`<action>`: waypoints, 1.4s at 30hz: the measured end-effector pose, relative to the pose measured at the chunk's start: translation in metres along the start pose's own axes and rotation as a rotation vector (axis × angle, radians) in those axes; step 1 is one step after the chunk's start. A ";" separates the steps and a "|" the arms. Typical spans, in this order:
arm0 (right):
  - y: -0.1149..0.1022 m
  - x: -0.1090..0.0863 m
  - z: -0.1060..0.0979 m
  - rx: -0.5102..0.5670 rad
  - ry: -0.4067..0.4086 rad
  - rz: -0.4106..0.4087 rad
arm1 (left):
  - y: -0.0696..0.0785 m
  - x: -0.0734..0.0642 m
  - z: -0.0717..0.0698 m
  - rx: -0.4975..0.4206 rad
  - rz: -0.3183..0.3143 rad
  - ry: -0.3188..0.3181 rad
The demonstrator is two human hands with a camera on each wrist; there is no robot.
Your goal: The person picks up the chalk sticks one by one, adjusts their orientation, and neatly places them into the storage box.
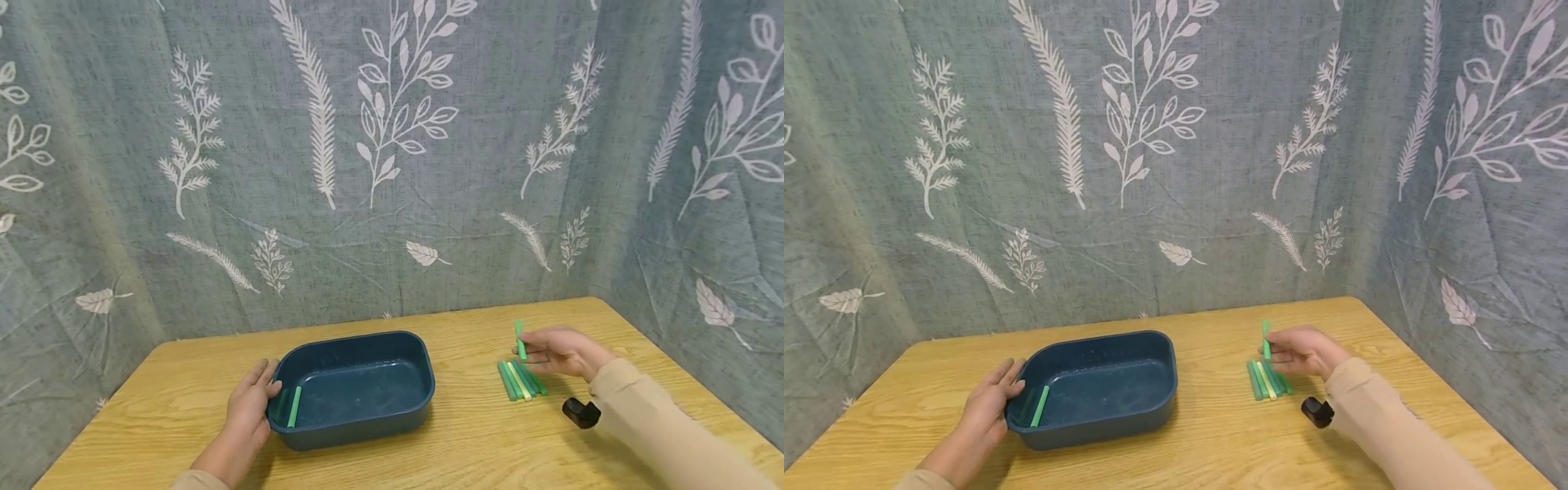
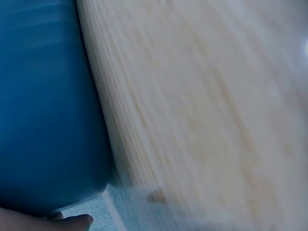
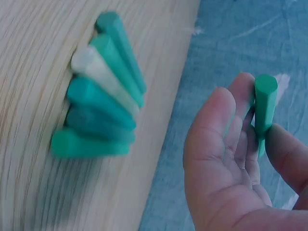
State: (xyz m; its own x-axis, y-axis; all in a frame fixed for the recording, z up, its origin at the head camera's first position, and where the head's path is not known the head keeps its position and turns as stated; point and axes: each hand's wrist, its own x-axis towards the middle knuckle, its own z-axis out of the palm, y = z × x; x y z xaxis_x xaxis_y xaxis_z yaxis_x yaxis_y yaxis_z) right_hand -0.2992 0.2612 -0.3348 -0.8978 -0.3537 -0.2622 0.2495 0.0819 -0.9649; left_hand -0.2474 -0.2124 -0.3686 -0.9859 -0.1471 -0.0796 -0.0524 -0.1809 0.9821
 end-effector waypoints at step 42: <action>-0.029 0.048 0.109 0.130 -0.083 -0.039 | -0.001 0.000 -0.001 0.013 0.030 0.017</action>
State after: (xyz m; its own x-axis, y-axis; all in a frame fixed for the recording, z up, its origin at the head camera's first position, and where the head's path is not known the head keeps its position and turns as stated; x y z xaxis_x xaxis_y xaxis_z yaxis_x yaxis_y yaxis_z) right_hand -0.3104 0.1406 -0.3184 -0.8763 -0.4301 -0.2169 0.2645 -0.0534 -0.9629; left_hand -0.2469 -0.2133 -0.3698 -0.9842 -0.1690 -0.0533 -0.0254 -0.1632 0.9863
